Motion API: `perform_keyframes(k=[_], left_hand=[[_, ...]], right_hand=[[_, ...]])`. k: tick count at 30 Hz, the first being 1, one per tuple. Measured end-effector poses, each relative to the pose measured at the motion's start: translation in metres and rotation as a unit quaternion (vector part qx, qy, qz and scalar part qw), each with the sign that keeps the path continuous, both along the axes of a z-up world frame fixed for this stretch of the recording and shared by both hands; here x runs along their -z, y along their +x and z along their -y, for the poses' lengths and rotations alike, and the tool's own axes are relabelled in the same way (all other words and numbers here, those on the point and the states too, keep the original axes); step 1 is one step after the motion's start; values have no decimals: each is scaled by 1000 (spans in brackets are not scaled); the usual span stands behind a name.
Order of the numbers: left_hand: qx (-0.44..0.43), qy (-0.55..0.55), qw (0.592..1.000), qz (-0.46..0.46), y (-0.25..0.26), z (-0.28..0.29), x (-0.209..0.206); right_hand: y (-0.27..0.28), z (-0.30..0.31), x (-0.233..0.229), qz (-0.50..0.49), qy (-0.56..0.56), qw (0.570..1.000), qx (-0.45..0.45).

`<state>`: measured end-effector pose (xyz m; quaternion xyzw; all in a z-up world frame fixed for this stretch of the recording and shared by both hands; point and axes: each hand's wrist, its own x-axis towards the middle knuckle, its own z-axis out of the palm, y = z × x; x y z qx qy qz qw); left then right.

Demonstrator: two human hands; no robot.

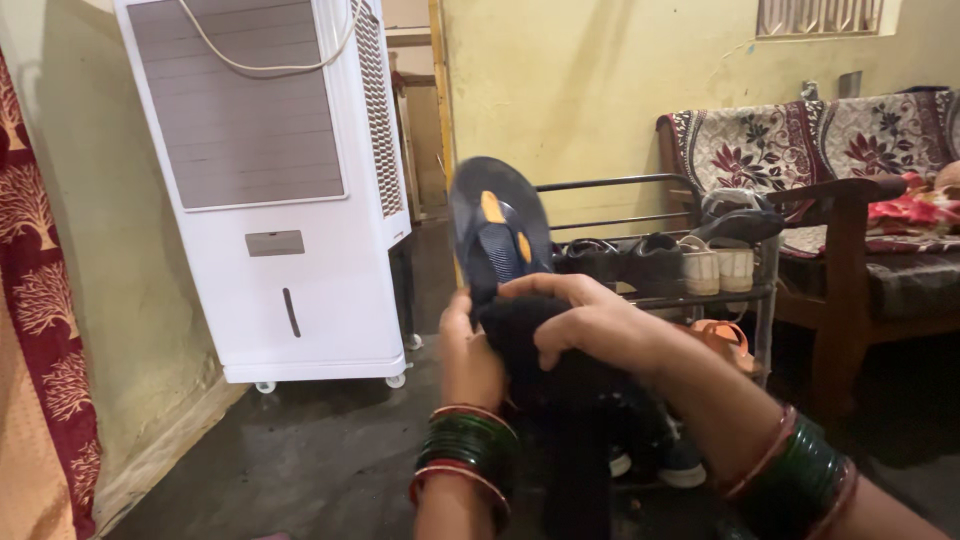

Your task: The person cleans footwear by wiping flip-flops and sandals with a cloth by hand.

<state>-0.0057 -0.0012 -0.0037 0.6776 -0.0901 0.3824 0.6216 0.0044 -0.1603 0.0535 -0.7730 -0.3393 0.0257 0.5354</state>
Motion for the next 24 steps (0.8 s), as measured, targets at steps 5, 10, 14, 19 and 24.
perform_keyframes(k=[5,10,14,19,24], left_hand=[[47,-74,989,-122,-9,-2,-16],[-102,94,990,4,4,-10,-4],[-123,99,987,27,5,-16,-1],[-172,65,979,-93,1,-4,-4],[-169,96,979,-68,7,-18,-1]], right_hand=[[4,-4,4,23,173,980,96],[23,3,20,419,34,869,262],[58,19,23,115,181,958,191],[49,18,41,-29,109,994,-11],[-1,1,46,76,45,993,75]])
